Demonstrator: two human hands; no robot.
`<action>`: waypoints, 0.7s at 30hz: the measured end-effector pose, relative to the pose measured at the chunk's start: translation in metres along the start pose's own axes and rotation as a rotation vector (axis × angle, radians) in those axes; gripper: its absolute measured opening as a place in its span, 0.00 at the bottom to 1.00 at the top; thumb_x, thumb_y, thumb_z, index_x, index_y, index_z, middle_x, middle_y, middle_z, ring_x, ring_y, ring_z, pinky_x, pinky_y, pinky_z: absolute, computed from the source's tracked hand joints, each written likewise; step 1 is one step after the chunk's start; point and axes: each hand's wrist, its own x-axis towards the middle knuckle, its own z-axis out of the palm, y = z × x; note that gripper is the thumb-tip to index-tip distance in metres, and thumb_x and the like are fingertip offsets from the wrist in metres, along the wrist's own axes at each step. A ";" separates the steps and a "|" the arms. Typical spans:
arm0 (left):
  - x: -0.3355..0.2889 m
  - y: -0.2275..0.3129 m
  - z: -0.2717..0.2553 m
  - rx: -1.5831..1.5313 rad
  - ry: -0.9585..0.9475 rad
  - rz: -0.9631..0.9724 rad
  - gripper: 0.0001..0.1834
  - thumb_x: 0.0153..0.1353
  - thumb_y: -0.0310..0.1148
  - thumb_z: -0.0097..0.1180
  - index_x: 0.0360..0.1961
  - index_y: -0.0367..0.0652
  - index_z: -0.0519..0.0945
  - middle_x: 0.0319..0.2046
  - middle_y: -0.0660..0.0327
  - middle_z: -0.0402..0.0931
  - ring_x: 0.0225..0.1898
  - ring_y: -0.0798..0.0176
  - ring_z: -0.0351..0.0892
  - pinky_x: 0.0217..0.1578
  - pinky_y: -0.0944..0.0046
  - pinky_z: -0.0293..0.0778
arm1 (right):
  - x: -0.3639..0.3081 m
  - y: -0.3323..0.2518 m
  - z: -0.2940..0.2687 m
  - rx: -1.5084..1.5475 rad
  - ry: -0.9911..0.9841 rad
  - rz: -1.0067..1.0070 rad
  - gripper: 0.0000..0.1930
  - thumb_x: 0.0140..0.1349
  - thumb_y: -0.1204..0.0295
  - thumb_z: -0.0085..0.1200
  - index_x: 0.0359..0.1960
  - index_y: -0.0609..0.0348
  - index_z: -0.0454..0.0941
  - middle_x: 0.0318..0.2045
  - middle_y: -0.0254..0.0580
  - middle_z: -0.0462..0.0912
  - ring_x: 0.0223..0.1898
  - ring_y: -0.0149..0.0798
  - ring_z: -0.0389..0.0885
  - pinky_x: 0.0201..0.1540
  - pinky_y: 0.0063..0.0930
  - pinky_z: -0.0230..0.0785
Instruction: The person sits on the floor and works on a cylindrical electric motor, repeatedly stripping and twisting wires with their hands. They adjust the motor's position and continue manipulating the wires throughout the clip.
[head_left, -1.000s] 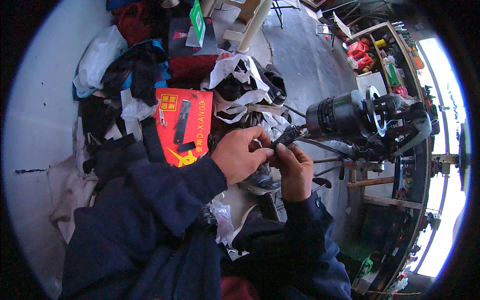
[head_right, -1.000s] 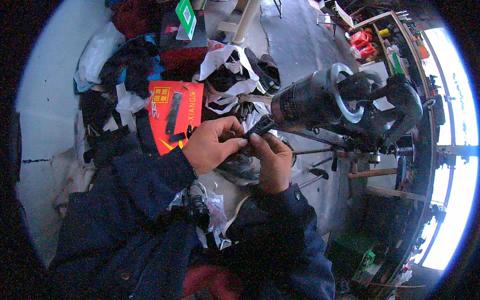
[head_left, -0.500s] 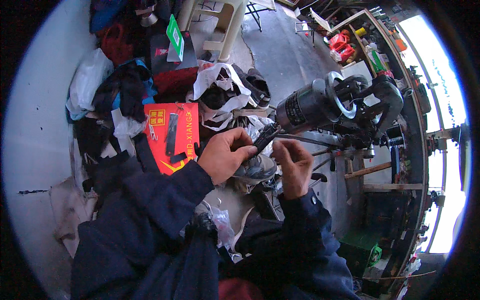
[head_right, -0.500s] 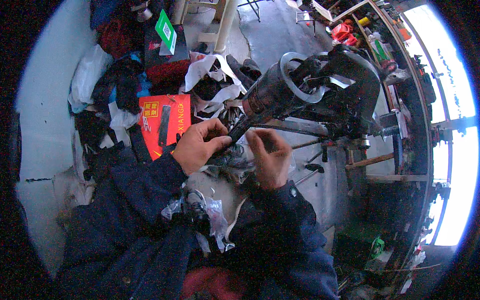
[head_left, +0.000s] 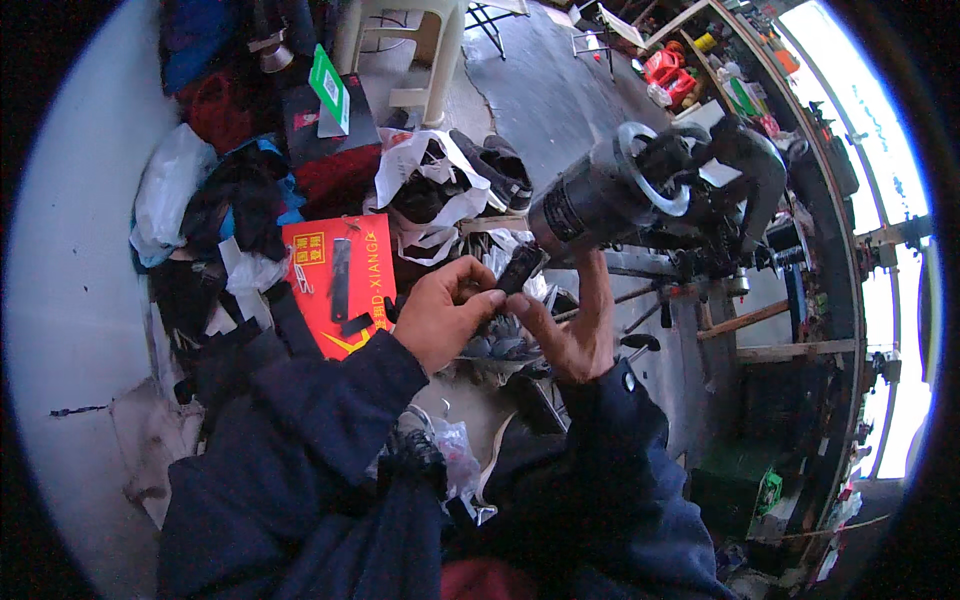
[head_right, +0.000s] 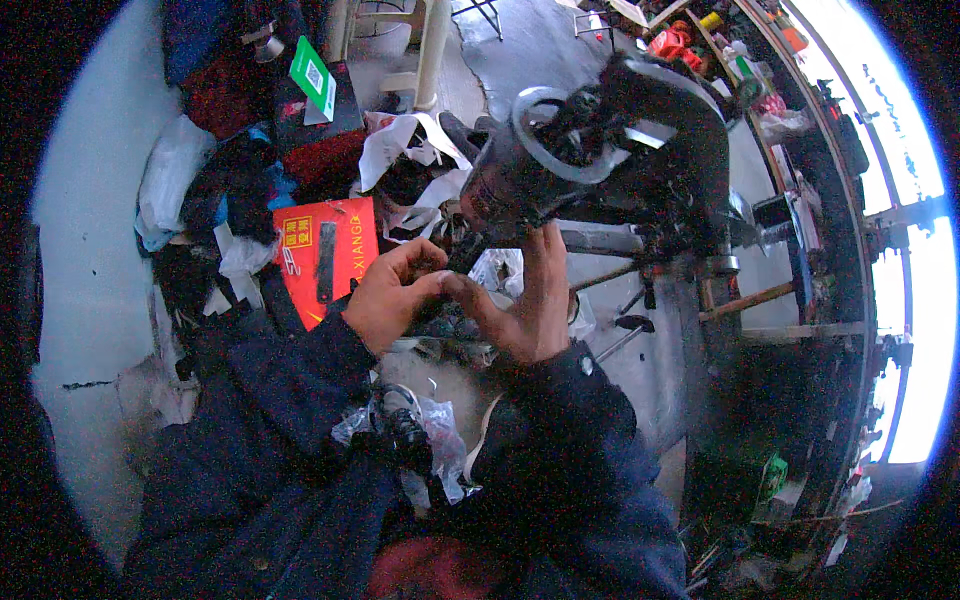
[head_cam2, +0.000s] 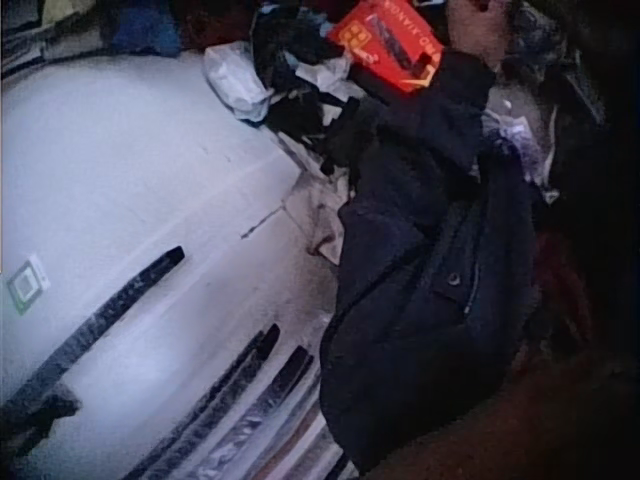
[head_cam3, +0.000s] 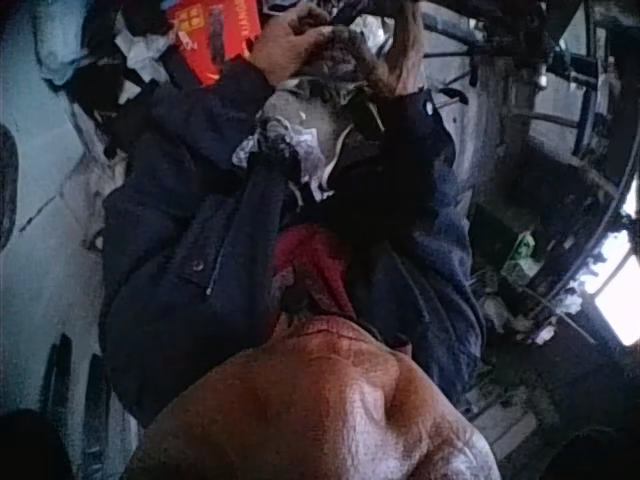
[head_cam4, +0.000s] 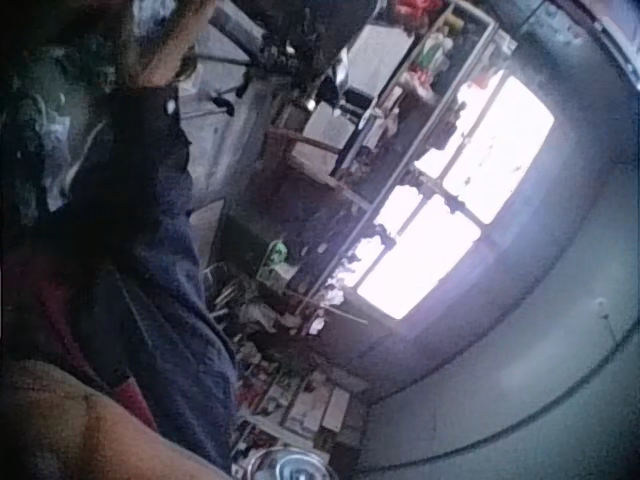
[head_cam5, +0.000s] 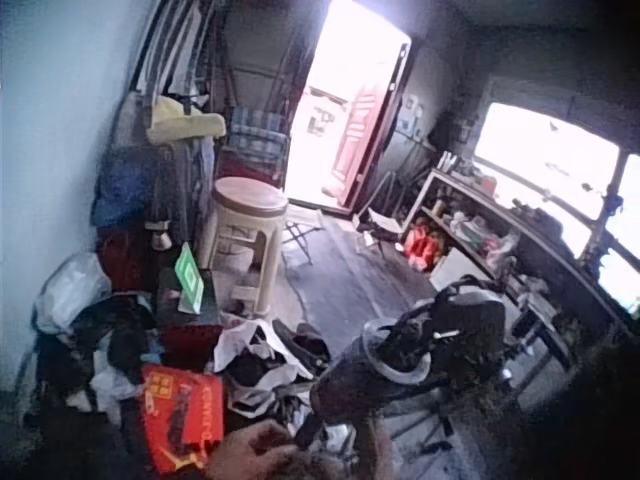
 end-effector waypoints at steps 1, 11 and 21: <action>0.000 0.001 0.001 -0.003 0.002 -0.012 0.08 0.65 0.29 0.59 0.43 0.39 0.76 0.28 0.67 0.79 0.27 0.77 0.72 0.28 0.73 0.69 | 0.003 0.000 -0.002 0.000 0.013 -0.009 0.40 0.53 0.50 0.66 0.64 0.60 0.67 0.61 0.54 0.72 0.64 0.53 0.68 0.67 0.47 0.57; 0.006 0.004 0.011 -0.077 -0.026 -0.041 0.08 0.69 0.29 0.55 0.44 0.37 0.80 0.33 0.65 0.82 0.35 0.77 0.76 0.36 0.74 0.70 | 0.005 0.025 0.009 0.092 0.293 -0.065 0.07 0.64 0.76 0.57 0.42 0.64 0.76 0.33 0.49 0.79 0.33 0.48 0.79 0.37 0.31 0.69; 0.007 -0.001 0.012 0.040 0.009 0.042 0.07 0.69 0.27 0.53 0.43 0.37 0.81 0.32 0.68 0.80 0.31 0.77 0.74 0.34 0.73 0.71 | 0.003 0.016 0.006 -0.076 0.204 -0.064 0.19 0.47 0.64 0.73 0.37 0.58 0.81 0.41 0.48 0.77 0.45 0.53 0.76 0.48 0.43 0.69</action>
